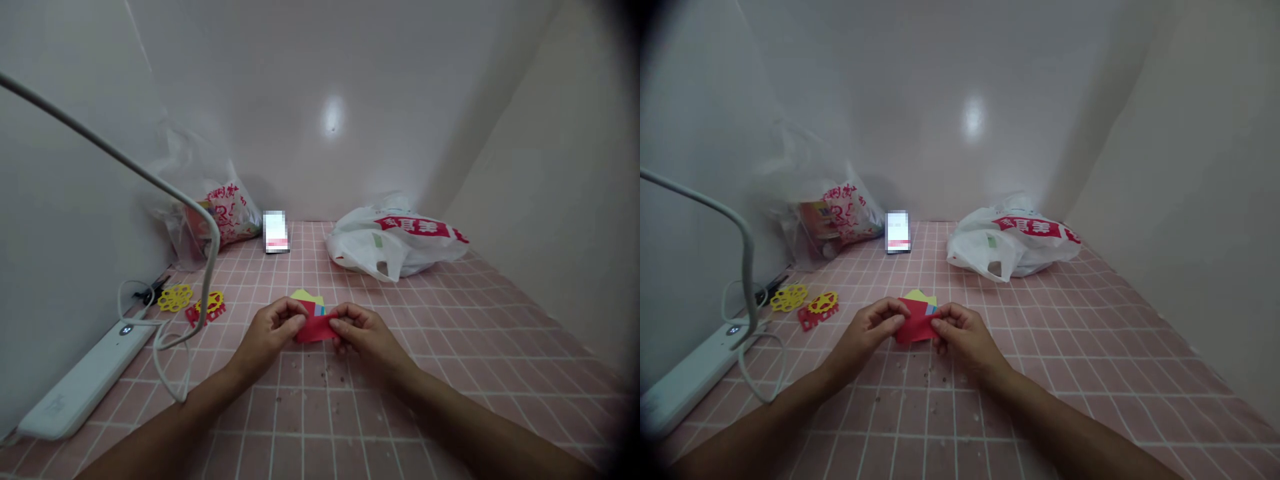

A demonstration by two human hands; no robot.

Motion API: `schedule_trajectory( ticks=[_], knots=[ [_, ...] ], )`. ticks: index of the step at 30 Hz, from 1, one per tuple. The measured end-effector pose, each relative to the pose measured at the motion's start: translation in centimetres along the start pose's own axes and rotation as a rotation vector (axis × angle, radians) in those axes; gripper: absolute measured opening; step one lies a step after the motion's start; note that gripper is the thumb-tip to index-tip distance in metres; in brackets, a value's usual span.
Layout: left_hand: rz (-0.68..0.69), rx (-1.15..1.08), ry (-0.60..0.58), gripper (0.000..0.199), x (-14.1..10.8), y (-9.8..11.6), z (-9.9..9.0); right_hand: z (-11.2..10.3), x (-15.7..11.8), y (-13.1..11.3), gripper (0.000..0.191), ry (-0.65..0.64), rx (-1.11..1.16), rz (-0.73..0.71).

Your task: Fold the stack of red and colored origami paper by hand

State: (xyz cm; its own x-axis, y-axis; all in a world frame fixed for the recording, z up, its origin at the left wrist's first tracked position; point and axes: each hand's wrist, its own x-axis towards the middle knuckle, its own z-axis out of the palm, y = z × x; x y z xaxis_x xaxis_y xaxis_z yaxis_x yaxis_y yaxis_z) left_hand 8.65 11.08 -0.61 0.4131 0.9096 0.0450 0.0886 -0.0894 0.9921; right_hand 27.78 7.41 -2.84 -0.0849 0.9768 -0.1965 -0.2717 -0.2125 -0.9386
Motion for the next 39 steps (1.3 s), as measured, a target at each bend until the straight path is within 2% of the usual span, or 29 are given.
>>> schedule_trajectory(
  ticks=[1, 5, 8, 16, 23, 29, 34, 39],
  knots=[
    [-0.035, -0.037, 0.004, 0.016, 0.1, -0.2, 0.1, 0.1, -0.1, -0.1, 0.030, -0.004, -0.014, -0.010],
    [-0.156, -0.019, -0.115, 0.027, 0.2, -0.7, 0.6, 0.5, -0.2, -0.3, 0.028, -0.040, -0.069, -0.047],
    [-0.183, -0.006, -0.116, 0.031, 0.2, -0.9, 0.7, 0.4, -0.2, -0.1, 0.029, -0.054, -0.075, -0.054],
    [-0.188, 0.014, -0.092, 0.029, 0.1, -0.7, 0.9, 0.1, -0.2, 0.1, 0.037, -0.068, -0.184, -0.078],
    [-0.211, -0.002, -0.090, 0.029, 0.1, -0.7, 1.0, 0.3, -0.2, 0.4, 0.034, -0.036, -0.158, -0.010],
    [-0.250, -0.017, -0.131, 0.030, -0.1, -1.1, 1.0, 0.3, -0.2, 0.4, 0.030, -0.018, -0.173, -0.046],
    [-0.191, 0.044, -0.118, 0.031, -0.2, -1.3, 1.0, 0.3, -0.3, 0.7, 0.028, -0.037, -0.183, -0.049],
    [-0.188, 0.078, -0.105, 0.026, -0.1, -1.1, 1.3, 0.6, -0.5, 1.1, 0.026, -0.063, -0.188, -0.020]
  ],
)
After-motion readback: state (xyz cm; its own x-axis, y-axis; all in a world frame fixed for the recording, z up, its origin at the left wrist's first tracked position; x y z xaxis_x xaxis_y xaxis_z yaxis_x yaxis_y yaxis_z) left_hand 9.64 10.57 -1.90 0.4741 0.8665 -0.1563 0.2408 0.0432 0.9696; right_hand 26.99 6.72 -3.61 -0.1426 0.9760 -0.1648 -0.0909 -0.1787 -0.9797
